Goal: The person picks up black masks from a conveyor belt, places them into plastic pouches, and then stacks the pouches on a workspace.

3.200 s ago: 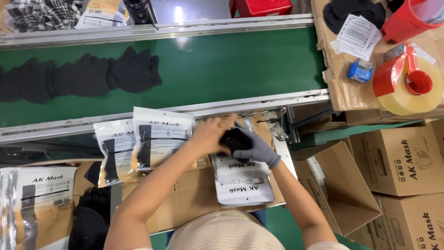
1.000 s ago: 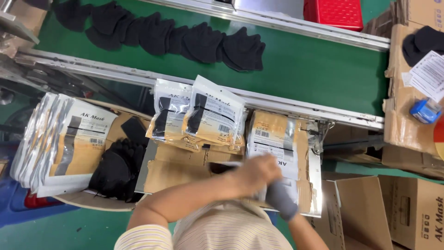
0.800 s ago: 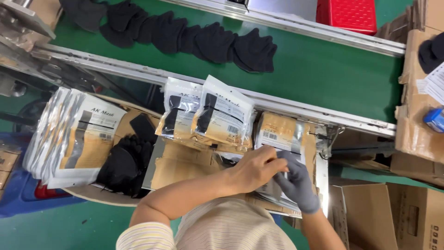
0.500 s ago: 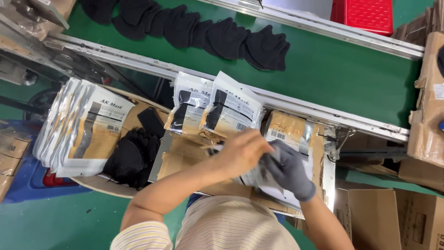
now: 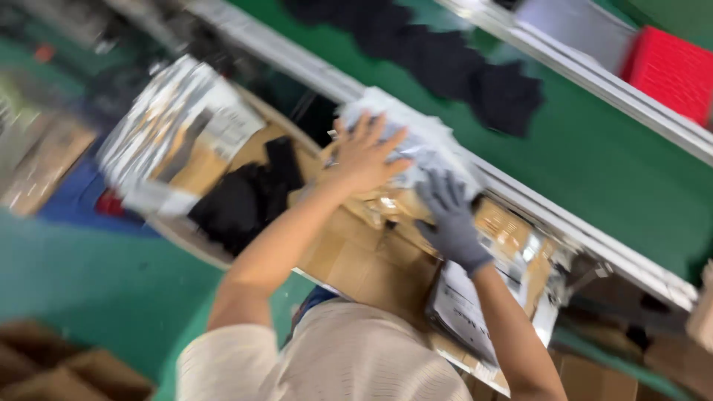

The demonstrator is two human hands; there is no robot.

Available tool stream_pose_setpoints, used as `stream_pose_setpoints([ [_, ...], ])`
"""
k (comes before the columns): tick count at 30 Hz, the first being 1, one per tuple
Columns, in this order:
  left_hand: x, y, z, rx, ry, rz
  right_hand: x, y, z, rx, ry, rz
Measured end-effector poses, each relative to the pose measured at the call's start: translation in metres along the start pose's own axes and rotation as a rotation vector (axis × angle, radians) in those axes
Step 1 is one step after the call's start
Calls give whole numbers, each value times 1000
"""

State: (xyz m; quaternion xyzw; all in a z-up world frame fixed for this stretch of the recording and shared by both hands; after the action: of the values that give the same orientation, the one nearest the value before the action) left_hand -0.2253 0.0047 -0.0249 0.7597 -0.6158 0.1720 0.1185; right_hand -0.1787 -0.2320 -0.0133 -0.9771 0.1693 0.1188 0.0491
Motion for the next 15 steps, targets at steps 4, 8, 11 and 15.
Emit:
stream_pose_setpoints([
  [4, -4, 35, -43, 145, -36, -88, 8, 21, -36, 23, -346, 29],
  [8, -109, 102, -39, 626, 273, -329, 103, 84, -56, 330, -151, 248],
  [11, -218, 165, 25, 524, 213, -728, 156, 122, -62, 496, -180, 518],
  [15, -289, 234, 114, 303, 120, -1053, 231, 174, -31, 507, -100, 693],
])
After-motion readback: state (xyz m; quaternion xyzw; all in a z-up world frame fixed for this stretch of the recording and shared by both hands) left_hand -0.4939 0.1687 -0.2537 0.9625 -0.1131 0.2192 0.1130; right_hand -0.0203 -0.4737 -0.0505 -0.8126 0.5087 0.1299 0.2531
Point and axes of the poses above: each hand's wrist, its own y-axis away from the middle knuckle, its own z-axis out of the palm, x = y × z, the point moved 3 cm from there along -y, towards the middle knuckle, and after that the axes turned 5 degrees about -x, right-handed, at the moved point
